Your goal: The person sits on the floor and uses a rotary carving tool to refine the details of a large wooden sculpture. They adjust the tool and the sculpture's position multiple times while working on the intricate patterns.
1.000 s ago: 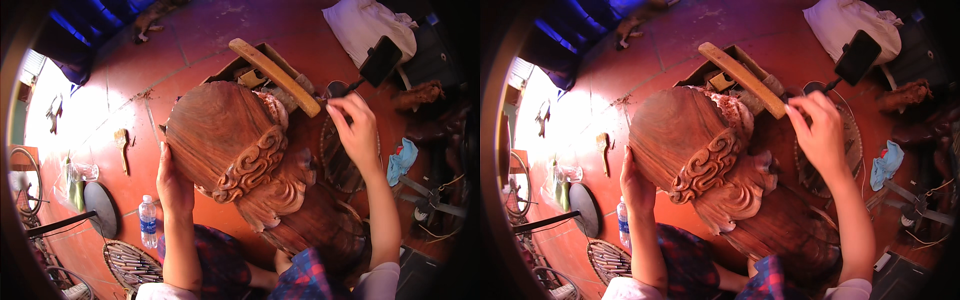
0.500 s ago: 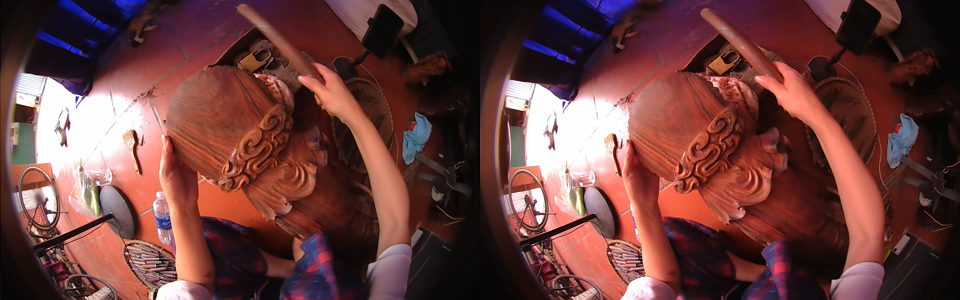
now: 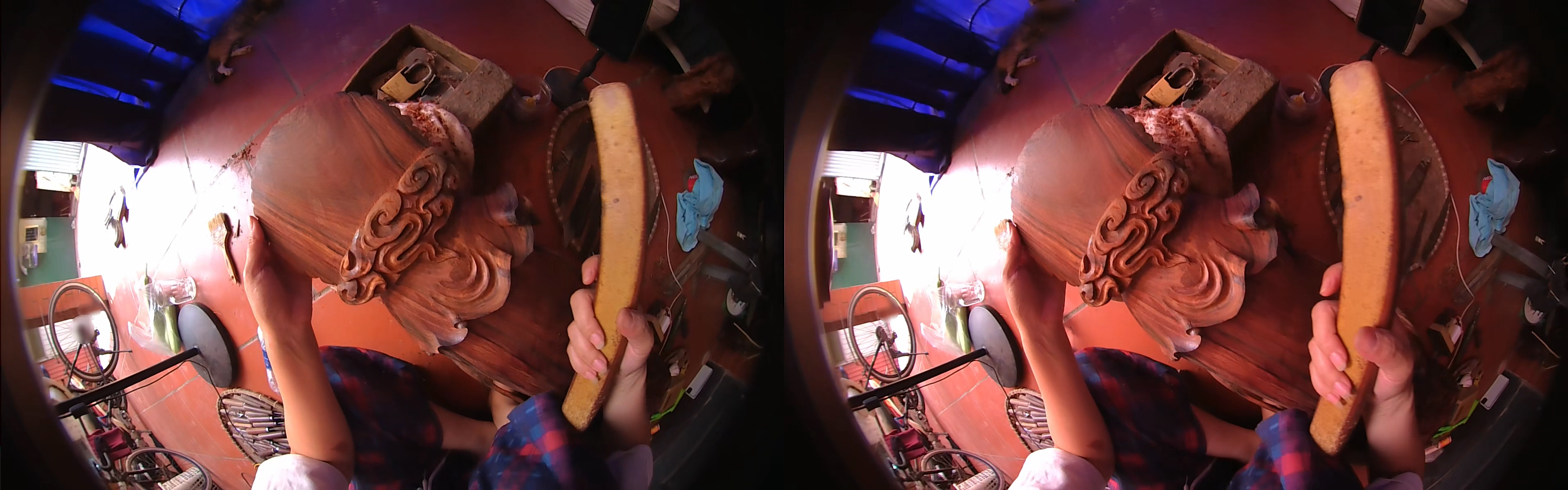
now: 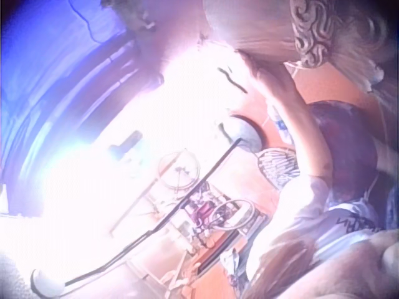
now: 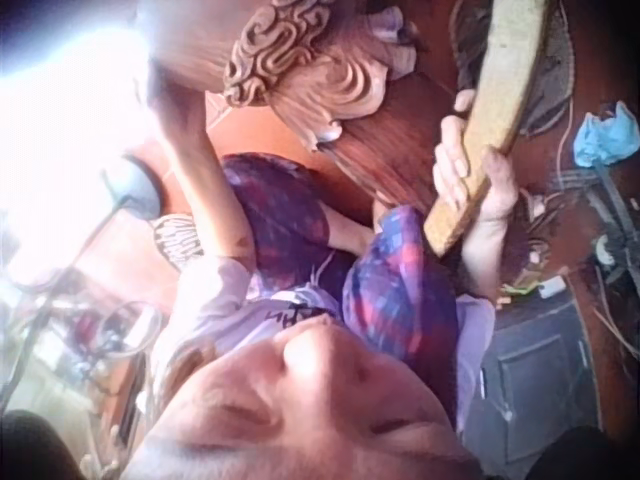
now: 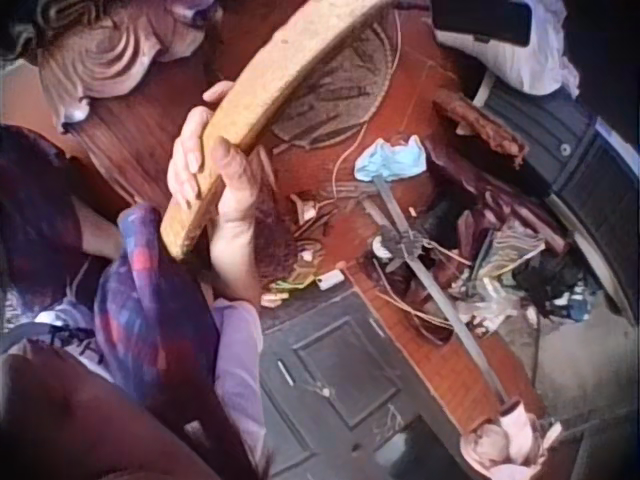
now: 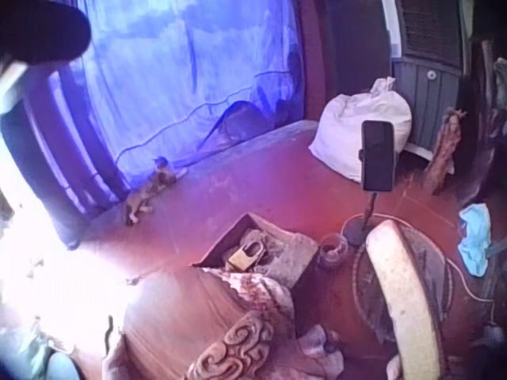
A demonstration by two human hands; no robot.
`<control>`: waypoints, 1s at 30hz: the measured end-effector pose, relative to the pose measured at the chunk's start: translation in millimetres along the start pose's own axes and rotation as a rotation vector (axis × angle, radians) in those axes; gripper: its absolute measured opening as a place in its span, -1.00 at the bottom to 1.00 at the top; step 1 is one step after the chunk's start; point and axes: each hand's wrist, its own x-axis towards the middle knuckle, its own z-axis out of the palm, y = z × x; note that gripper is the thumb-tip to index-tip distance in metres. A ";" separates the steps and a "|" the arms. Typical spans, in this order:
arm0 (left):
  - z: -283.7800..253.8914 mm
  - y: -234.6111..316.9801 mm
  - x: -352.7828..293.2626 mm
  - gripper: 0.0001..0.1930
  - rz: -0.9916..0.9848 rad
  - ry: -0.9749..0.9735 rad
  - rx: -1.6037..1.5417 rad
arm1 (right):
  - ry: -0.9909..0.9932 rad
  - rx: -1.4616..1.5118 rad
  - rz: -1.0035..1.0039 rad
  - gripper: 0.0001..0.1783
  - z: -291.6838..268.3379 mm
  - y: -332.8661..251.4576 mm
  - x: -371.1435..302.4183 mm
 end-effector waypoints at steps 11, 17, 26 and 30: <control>10.5 -4.7 -15.9 -0.65 0.165 0.100 0.233 | 0.150 -0.222 -0.002 -0.48 0.4 36.7 7.4; 26.0 -10.3 -23.4 -0.65 0.206 0.166 0.226 | 0.210 -0.391 -0.017 -0.56 6.0 41.5 3.0; 19.4 -15.1 -20.5 -0.59 0.254 0.218 0.342 | 0.241 -0.534 -0.057 -0.56 9.5 45.5 3.6; 27.6 -6.7 -26.1 -0.53 0.337 0.195 0.445 | 0.236 -0.598 -0.086 -0.57 12.5 47.0 3.5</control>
